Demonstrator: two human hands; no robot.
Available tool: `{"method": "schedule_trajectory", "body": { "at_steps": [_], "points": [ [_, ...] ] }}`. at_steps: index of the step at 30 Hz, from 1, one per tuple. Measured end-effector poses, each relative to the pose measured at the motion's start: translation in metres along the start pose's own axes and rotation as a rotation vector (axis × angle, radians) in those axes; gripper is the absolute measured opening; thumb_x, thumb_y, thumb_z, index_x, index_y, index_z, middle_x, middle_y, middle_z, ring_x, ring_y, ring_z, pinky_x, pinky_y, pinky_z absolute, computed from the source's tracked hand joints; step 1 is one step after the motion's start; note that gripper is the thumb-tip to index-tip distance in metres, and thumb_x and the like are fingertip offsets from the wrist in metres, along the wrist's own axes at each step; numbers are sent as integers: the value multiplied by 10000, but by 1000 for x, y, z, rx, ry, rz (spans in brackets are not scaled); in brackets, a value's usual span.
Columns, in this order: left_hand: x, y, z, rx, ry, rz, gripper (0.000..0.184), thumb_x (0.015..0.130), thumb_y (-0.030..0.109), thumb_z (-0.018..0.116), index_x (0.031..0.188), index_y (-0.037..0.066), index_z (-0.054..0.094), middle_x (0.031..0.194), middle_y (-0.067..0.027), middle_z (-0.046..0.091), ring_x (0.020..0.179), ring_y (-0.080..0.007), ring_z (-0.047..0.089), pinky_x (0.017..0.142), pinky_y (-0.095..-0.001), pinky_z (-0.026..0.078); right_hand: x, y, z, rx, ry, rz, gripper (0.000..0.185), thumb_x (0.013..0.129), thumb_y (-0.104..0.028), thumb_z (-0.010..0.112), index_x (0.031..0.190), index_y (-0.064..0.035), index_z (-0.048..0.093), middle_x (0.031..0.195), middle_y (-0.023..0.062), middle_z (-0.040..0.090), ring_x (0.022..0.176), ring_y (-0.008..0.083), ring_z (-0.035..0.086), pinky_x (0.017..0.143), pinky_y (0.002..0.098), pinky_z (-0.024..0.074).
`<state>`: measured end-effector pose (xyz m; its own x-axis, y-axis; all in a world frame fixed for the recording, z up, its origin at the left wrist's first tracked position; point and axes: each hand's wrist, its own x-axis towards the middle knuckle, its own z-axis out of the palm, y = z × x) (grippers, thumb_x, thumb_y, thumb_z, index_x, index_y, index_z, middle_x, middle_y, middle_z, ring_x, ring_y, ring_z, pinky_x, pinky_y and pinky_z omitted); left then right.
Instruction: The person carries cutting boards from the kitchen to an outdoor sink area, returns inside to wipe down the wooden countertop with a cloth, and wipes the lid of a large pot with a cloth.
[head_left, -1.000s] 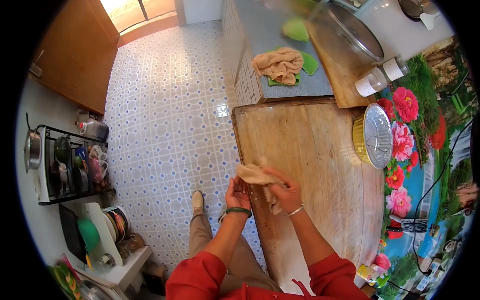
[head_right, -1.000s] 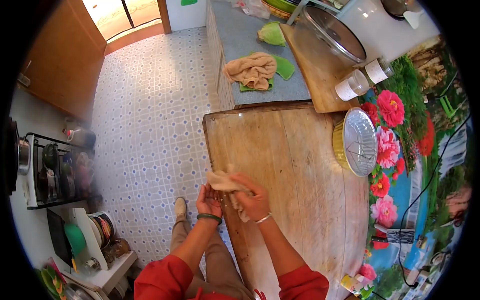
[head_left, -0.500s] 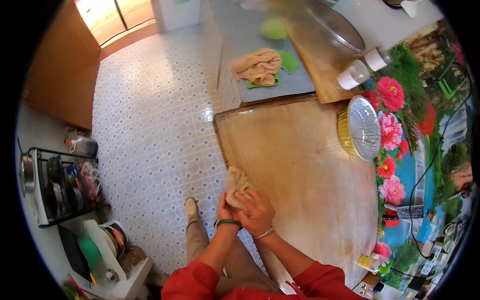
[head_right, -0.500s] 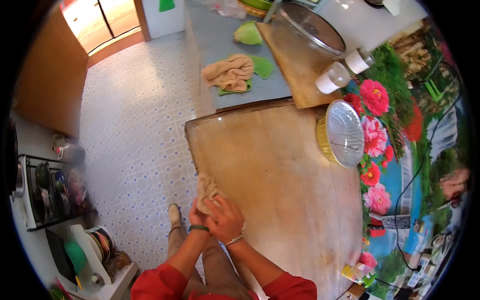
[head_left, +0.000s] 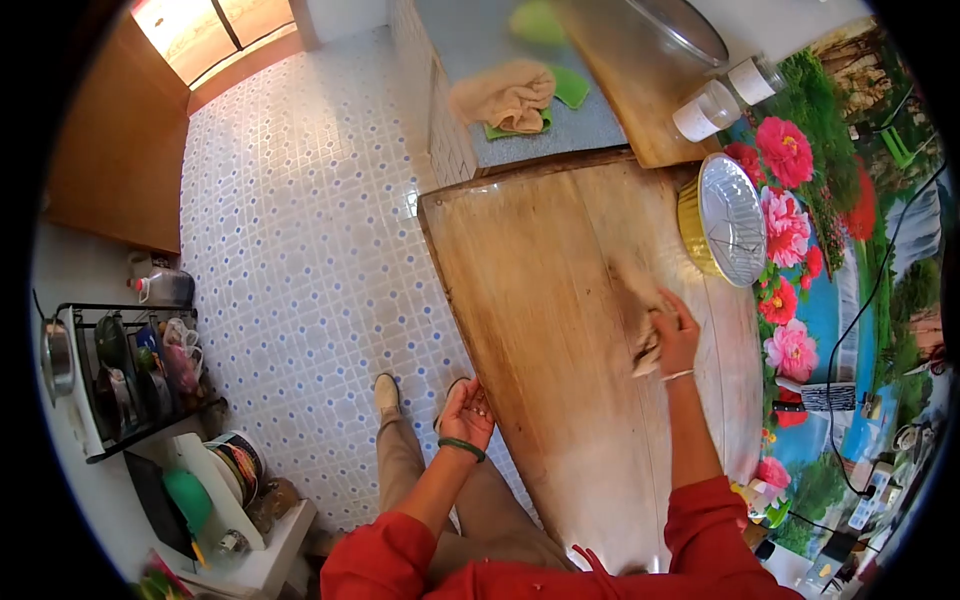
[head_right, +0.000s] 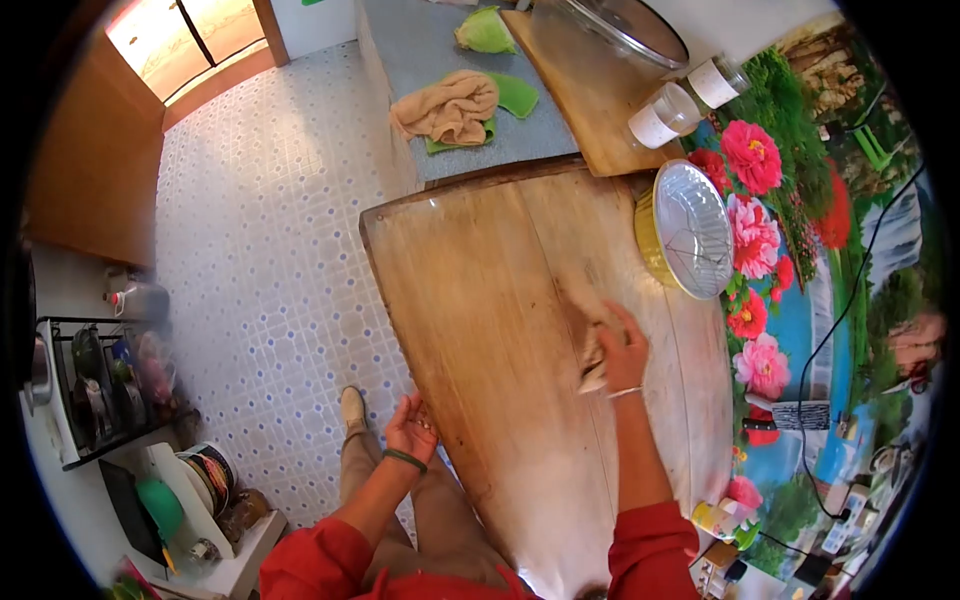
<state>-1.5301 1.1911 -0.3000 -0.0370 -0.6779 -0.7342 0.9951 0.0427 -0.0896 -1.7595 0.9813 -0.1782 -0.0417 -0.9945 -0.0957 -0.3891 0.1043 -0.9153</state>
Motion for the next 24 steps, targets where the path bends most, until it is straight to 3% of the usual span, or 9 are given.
{"method": "schedule_trajectory", "body": {
  "at_steps": [1, 3, 5, 10, 12, 14, 18, 21, 24],
  "points": [
    [-5, -2, 0, 2, 2, -9, 274, 848, 258, 515, 974, 26, 587, 920, -60, 614, 813, -156, 561, 755, -263, 459, 5, 21, -17, -4, 7, 4, 339, 694, -13, 568, 1032, -32, 585, 950, 43, 589, 821, 119, 546, 705, 233, 439],
    [-16, -5, 1, 87, -6, -53, 257, 844, 262, 524, 933, 35, 606, 853, -36, 615, 765, -147, 552, 736, -258, 462, 3, 62, -41, -606, 167, -314, 327, 708, -14, 555, 1030, -53, 589, 1046, 98, 565, 938, 181, 535, 778, 267, 431],
    [-23, -8, -9, 96, -10, -114, 253, 842, 262, 528, 932, 40, 607, 837, -33, 611, 748, -146, 544, 731, -256, 461, -25, 66, -21, -424, 181, -263, 327, 707, -37, 558, 1030, -73, 593, 1066, 115, 551, 981, 213, 516, 806, 292, 421],
    [-16, -12, -52, 75, -123, -305, 225, 832, 260, 542, 914, 60, 605, 823, -33, 606, 740, -144, 536, 730, -268, 459, -119, 41, 63, -751, 33, -521, 369, 662, -86, 505, 1012, -126, 615, 1034, 154, 548, 949, 314, 517, 807, 415, 420],
    [-14, -16, -58, 192, 36, -295, 241, 841, 280, 524, 955, 74, 574, 892, -57, 593, 791, -186, 545, 753, -293, 454, -165, 13, 97, -683, -78, -572, 371, 648, -84, 530, 1002, -149, 621, 990, 133, 559, 903, 284, 533, 759, 392, 437],
    [-29, -15, -42, 366, -23, -322, 288, 852, 304, 493, 1027, 78, 530, 989, -75, 567, 887, -221, 542, 791, -331, 450, -204, -7, 122, -602, -175, -586, 375, 634, -81, 556, 992, -171, 626, 947, 111, 571, 858, 253, 550, 712, 370, 454],
    [-45, 0, -53, 475, -169, -425, 310, 856, 303, 483, 1043, 60, 526, 1013, -87, 570, 922, -223, 547, 815, -326, 455, -245, -23, 126, -453, -275, -487, 369, 654, -92, 571, 1014, -149, 622, 1024, 101, 568, 912, 257, 541, 788, 350, 438],
    [-52, 11, -68, 492, -290, -497, 327, 858, 302, 475, 1056, 46, 523, 1030, -96, 572, 948, -224, 551, 833, -322, 458, -262, -25, 110, 251, -491, 51, 353, 716, -124, 592, 1068, -97, 587, 1130, 85, 542, 1044, 206, 493, 913, 317, 363],
    [-52, 10, -71, 533, -322, -557, 343, 861, 301, 467, 1068, 33, 520, 1048, -105, 574, 975, -225, 555, 851, -318, 462, -275, -17, 55, 473, -233, 261, 383, 734, -28, 570, 1115, -66, 554, 1069, 33, 573, 968, 108, 504, 861, 266, 405]
  ]
}}
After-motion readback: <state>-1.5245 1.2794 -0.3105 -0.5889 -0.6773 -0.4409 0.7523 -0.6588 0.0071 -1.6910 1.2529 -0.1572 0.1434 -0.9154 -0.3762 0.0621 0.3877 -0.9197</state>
